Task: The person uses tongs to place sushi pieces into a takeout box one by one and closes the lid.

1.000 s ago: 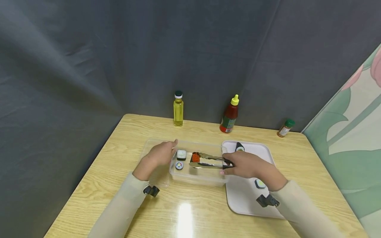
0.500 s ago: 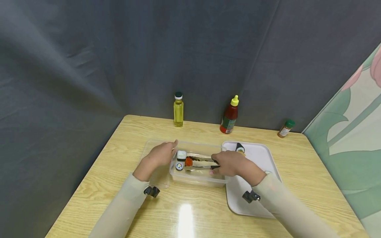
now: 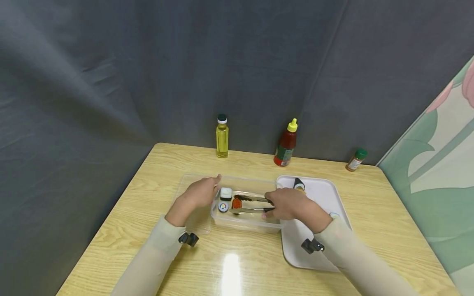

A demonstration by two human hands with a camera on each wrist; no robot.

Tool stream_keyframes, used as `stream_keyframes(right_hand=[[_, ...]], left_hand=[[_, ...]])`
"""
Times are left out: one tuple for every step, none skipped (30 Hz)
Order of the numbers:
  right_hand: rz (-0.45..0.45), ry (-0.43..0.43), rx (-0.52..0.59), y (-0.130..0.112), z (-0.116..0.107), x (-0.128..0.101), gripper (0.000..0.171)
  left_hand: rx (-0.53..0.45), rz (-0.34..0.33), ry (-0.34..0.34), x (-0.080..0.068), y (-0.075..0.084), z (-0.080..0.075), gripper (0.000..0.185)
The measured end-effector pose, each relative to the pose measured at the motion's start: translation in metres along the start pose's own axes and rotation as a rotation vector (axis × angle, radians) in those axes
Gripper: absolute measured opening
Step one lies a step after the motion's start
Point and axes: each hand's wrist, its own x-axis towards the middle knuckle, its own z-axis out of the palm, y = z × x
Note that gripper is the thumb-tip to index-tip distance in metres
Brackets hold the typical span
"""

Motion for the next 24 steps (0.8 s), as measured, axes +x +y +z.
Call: stream_keyframes(right_hand=[[-0.001, 0.007, 0.014, 0.002, 0.000, -0.002, 0.040], [-0.004, 0.016, 0.029, 0.005, -0.001, -0.005, 0.038], [-0.010, 0.026, 0.045, 0.008, -0.002, -0.008, 0.037], [-0.019, 0.037, 0.063, 0.012, -0.002, -0.011, 0.035], [-0.027, 0.046, 0.082, 0.016, -0.003, -0.015, 0.035], [-0.032, 0.053, 0.098, 0.022, -0.004, -0.019, 0.035], [-0.035, 0.063, 0.115, 0.027, -0.004, -0.024, 0.036], [-0.038, 0.071, 0.134, 0.033, -0.004, -0.030, 0.037], [-0.041, 0.080, 0.152, 0.039, -0.004, -0.035, 0.039], [-0.044, 0.088, 0.171, 0.046, -0.004, -0.041, 0.040], [-0.041, 0.095, 0.186, 0.052, -0.003, -0.047, 0.043], [-0.042, 0.104, 0.203, 0.059, -0.003, -0.053, 0.044], [-0.041, 0.113, 0.223, 0.066, -0.001, -0.059, 0.044], [-0.042, 0.120, 0.241, 0.073, 0.001, -0.064, 0.045], [-0.041, 0.127, 0.257, 0.080, 0.003, -0.070, 0.045], [-0.035, 0.131, 0.272, 0.087, 0.006, -0.076, 0.044], [-0.028, 0.135, 0.285, 0.094, 0.009, -0.081, 0.044], [-0.026, 0.141, 0.300, 0.101, 0.012, -0.087, 0.043], [-0.018, 0.142, 0.309, 0.107, 0.014, -0.091, 0.042], [-0.008, 0.144, 0.311, 0.113, 0.017, -0.096, 0.042], [0.002, 0.148, 0.308, 0.118, 0.020, -0.101, 0.044], [0.016, 0.148, 0.306, 0.124, 0.023, -0.105, 0.045], [0.024, 0.148, 0.304, 0.129, 0.026, -0.108, 0.045], [0.037, 0.148, 0.296, 0.134, 0.029, -0.112, 0.046]], left_hand=[[0.002, 0.004, 0.006, 0.000, 0.000, 0.000, 0.056], [0.006, 0.007, 0.012, 0.000, 0.000, 0.000, 0.056], [0.010, 0.009, 0.016, 0.000, 0.001, 0.000, 0.056], [0.015, 0.011, 0.021, 0.000, 0.001, 0.000, 0.056], [0.019, 0.015, 0.027, 0.000, 0.001, 0.001, 0.055], [0.019, 0.018, 0.033, 0.000, 0.001, 0.001, 0.055], [0.019, 0.022, 0.038, 0.000, 0.001, 0.001, 0.055], [0.018, 0.018, 0.035, 0.000, 0.002, 0.002, 0.055], [0.017, 0.016, 0.035, 0.001, 0.002, 0.002, 0.055], [0.016, 0.013, 0.037, 0.001, 0.002, 0.003, 0.055], [0.013, 0.011, 0.041, 0.001, 0.002, 0.003, 0.055], [0.011, 0.009, 0.043, 0.001, 0.002, 0.003, 0.055], [0.011, 0.006, 0.044, 0.001, 0.003, 0.004, 0.056], [0.009, 0.005, 0.046, 0.001, 0.002, 0.004, 0.055], [0.011, 0.007, 0.049, 0.001, 0.002, 0.004, 0.055], [0.009, 0.008, 0.048, 0.001, 0.002, 0.004, 0.055], [0.008, 0.011, 0.047, 0.001, 0.002, 0.004, 0.055], [0.007, 0.013, 0.046, 0.000, 0.002, 0.004, 0.055], [0.007, 0.014, 0.045, 0.000, 0.002, 0.004, 0.055], [0.004, 0.015, 0.043, 0.000, 0.001, 0.004, 0.055], [0.005, 0.015, 0.041, 0.000, 0.000, 0.004, 0.055], [0.001, 0.016, 0.042, 0.000, 0.000, 0.003, 0.055], [0.000, 0.017, 0.041, -0.001, 0.000, 0.003, 0.055], [-0.004, 0.017, 0.042, -0.001, -0.001, 0.003, 0.055]])
